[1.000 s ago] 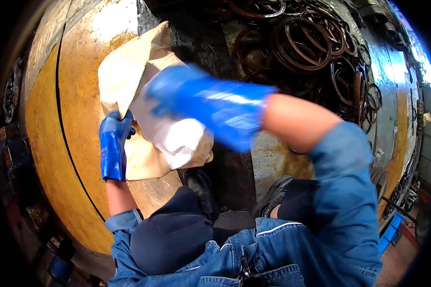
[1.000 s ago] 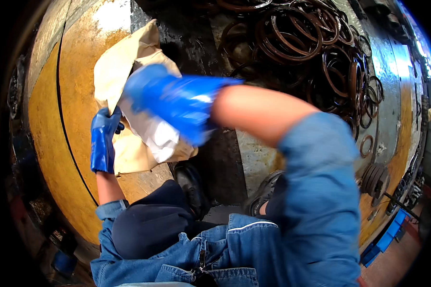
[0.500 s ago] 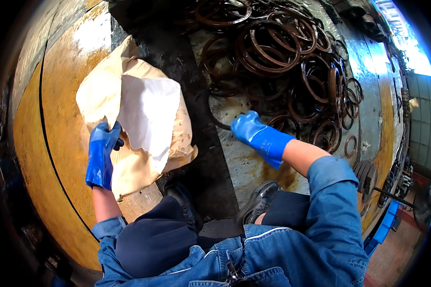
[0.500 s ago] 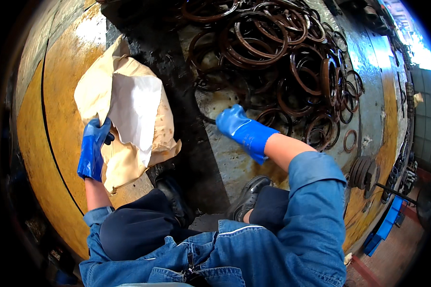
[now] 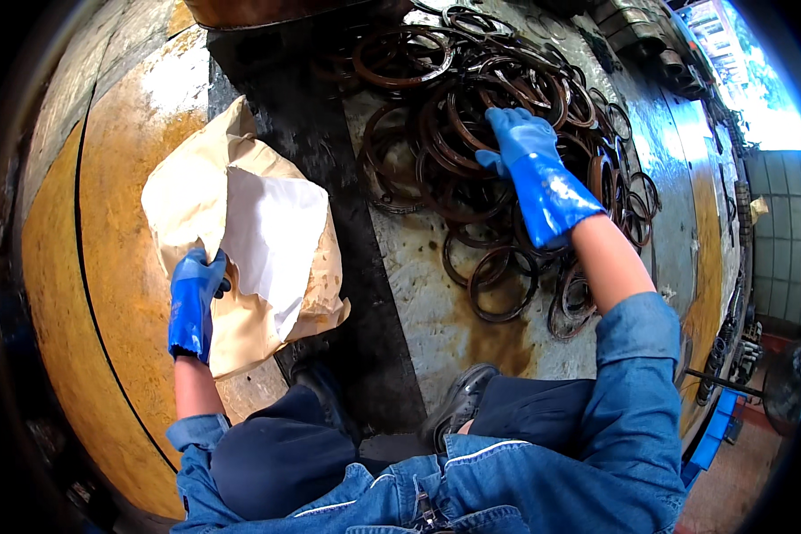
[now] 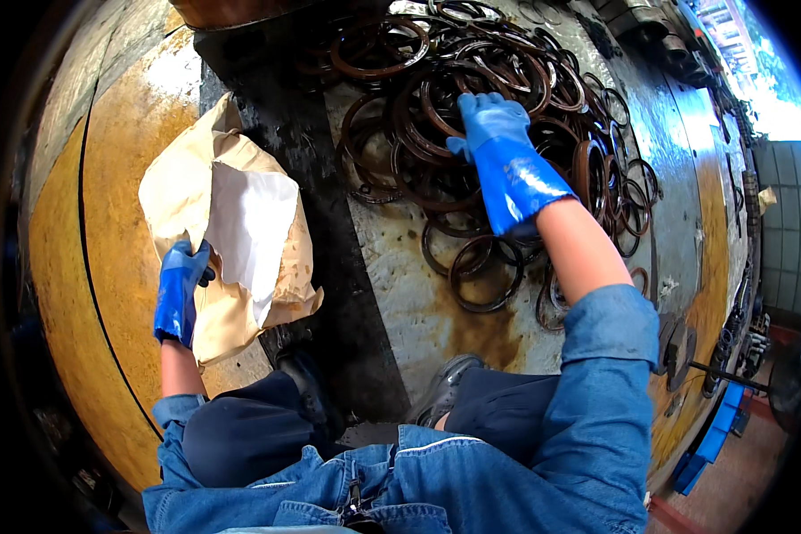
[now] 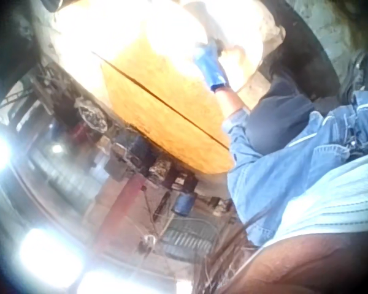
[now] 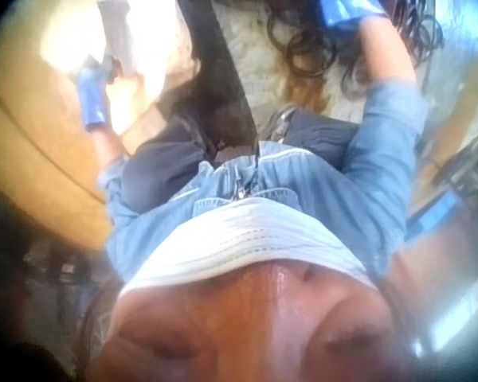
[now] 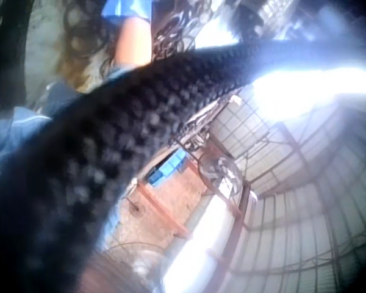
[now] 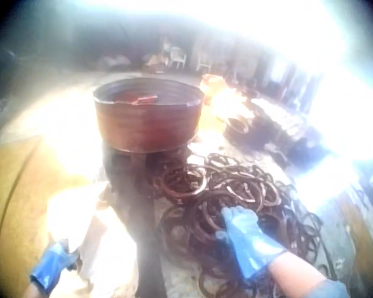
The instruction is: The person picks up metal rings from a pile on the floor and places them into a large paper bag.
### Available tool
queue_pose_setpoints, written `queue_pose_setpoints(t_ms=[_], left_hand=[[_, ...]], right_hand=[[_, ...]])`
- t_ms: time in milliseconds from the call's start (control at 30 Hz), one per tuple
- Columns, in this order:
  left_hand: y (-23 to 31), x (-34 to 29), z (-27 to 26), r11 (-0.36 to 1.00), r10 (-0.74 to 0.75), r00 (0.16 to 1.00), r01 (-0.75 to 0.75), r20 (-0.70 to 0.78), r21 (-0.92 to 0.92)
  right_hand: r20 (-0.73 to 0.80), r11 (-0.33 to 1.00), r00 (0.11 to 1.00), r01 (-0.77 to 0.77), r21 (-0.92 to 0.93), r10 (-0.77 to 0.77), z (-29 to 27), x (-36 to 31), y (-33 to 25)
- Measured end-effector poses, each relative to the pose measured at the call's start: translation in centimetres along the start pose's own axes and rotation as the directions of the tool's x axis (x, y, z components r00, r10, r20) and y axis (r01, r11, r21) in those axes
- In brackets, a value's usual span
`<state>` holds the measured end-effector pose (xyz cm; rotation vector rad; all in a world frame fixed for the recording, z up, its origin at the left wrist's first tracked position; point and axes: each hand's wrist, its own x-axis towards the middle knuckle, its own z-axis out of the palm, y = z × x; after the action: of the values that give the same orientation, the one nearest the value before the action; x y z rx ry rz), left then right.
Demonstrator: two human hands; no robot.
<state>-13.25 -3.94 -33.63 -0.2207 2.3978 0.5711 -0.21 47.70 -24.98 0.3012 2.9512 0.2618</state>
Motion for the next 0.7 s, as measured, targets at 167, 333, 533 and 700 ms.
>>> queue_pose_setpoints(t_ms=[167, 333, 533, 700], left_hand=[[0.0, 0.2, 0.4, 1.000, -0.001, 1.000, 0.001, -0.002, -0.004], [-1.4, -0.3, -0.3, 0.998, 0.014, 1.000, -0.015, -0.027, -0.057], [-0.6, 0.0, 0.4, 0.998, 0.044, 0.999, -0.044, -0.020, -0.034], [-1.6, 0.7, 0.6, 0.989, 0.075, 0.997, -0.078, -0.027, -0.127]], right_hand=[[0.047, 0.993, 0.998, -0.034, 0.117, 0.028, 1.6, 1.6, 3.1], [0.200, 0.996, 0.977, 0.058, 0.062, -0.069, -0.2, 0.8, 1.8], [-0.096, 0.994, 0.990, 0.102, -0.044, -0.105, 2.8, -0.3, 2.9], [-0.021, 0.988, 0.999, 0.047, -0.144, -0.050, 3.8, -0.7, 2.6]])
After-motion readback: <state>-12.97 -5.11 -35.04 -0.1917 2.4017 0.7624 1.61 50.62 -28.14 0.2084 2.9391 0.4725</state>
